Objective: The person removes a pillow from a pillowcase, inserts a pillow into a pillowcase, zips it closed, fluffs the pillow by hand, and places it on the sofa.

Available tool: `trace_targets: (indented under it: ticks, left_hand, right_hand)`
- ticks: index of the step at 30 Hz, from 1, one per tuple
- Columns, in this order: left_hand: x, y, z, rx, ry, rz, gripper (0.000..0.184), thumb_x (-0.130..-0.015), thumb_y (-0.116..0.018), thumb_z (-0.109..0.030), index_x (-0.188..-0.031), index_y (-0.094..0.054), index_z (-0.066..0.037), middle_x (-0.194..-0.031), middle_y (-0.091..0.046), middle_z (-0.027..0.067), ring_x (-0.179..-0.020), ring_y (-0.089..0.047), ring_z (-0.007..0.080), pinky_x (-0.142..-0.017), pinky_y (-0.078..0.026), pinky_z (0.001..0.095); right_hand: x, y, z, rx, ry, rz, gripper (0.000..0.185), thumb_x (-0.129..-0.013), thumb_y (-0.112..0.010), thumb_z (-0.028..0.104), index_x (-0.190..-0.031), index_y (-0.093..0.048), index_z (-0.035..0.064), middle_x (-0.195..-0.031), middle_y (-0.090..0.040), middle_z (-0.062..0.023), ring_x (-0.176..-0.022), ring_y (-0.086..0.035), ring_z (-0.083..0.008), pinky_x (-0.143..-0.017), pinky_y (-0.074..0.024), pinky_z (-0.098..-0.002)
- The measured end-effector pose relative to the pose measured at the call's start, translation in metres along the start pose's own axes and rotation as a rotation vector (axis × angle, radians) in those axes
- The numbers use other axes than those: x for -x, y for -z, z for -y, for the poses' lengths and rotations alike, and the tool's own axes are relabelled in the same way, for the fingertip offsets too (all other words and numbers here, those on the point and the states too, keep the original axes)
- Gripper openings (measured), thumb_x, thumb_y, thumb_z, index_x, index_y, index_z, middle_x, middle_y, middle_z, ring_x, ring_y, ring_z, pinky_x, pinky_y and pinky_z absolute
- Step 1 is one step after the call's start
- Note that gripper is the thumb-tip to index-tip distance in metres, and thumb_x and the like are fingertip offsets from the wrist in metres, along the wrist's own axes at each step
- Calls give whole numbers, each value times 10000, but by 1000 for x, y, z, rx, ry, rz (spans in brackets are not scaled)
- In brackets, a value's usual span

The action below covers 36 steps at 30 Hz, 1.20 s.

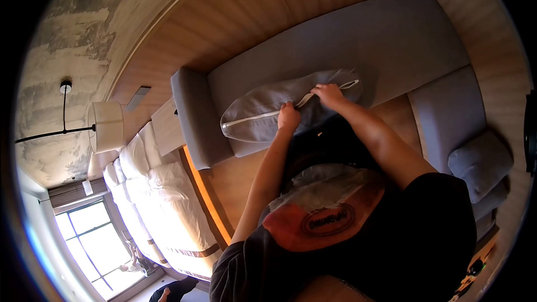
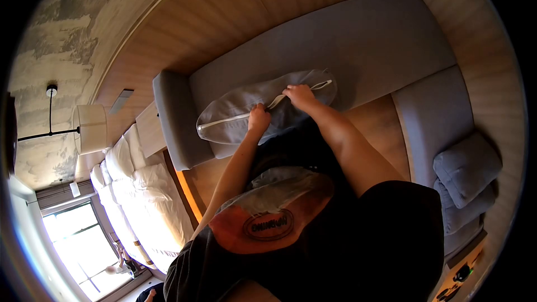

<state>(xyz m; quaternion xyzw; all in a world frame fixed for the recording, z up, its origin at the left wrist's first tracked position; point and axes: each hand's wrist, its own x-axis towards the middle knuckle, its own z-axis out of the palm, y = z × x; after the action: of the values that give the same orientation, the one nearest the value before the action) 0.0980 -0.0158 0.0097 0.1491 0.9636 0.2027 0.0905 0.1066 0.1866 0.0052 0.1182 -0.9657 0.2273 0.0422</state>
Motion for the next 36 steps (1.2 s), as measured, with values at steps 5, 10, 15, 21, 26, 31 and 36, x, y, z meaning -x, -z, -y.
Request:
trace_targets:
  ticks: [5, 10, 15, 21, 26, 31, 36]
  left_hand:
    - [-7, 20, -5, 296, 249, 402, 189, -779, -547, -182, -731, -576, -2, -691, -633, 171, -683, -639, 248, -617, -505, 399]
    - [-13, -25, 20, -222, -96, 210, 250, -836, -528, -257, -783, -598, -23, -764, -621, 172, -676, -627, 283, -629, -503, 390]
    - [-24, -55, 54, 27, -140, 306, 145, -771, -555, -190, -771, -593, -49, -694, -583, 98, -592, -609, 231, -530, -496, 352]
    - [-27, -36, 18, -307, -287, 297, 110, -708, -590, -167, -784, -590, -87, -737, -570, 94, -678, -604, 249, -565, -490, 386]
    - [-30, -30, -6, -349, -333, 360, 164, -659, -640, -177, -794, -597, -96, -813, -574, 105, -787, -596, 269, -600, -490, 401]
    - [-33, -37, -3, -305, -337, 337, 163, -661, -643, -181, -795, -596, -100, -808, -575, 108, -769, -596, 281, -607, -492, 409]
    - [-39, -44, -2, -213, -312, 331, 133, -705, -600, -179, -801, -596, -88, -807, -574, 125, -751, -593, 308, -622, -486, 425]
  right_hand:
    - [2, 3, -2, -21, 28, -21, 249, -689, -550, 58, -897, -647, 154, -830, -606, -31, -700, -611, -260, -599, -491, -383]
    - [1, 2, -3, -8, 14, 1, 247, -687, -545, 55, -887, -650, 154, -817, -606, -32, -708, -610, -260, -602, -490, -384]
    - [2, 3, -6, -18, 4, -25, 251, -689, -539, 65, -889, -655, 161, -814, -609, -34, -709, -609, -262, -602, -489, -389]
    - [2, 2, -7, -38, -5, -43, 247, -697, -529, 78, -891, -657, 162, -819, -611, -31, -707, -608, -263, -599, -489, -386]
    - [3, -2, -11, -56, 29, -75, 246, -699, -533, 75, -891, -658, 164, -818, -613, -22, -704, -608, -254, -601, -492, -379]
    - [5, 5, -10, -65, 14, -55, 246, -700, -536, 73, -895, -657, 164, -836, -621, -11, -728, -612, -246, -618, -498, -367]
    - [10, 2, -13, -95, 15, -80, 272, -714, -539, 80, -954, -633, 164, -890, -618, -21, -774, -612, -246, -641, -500, -359]
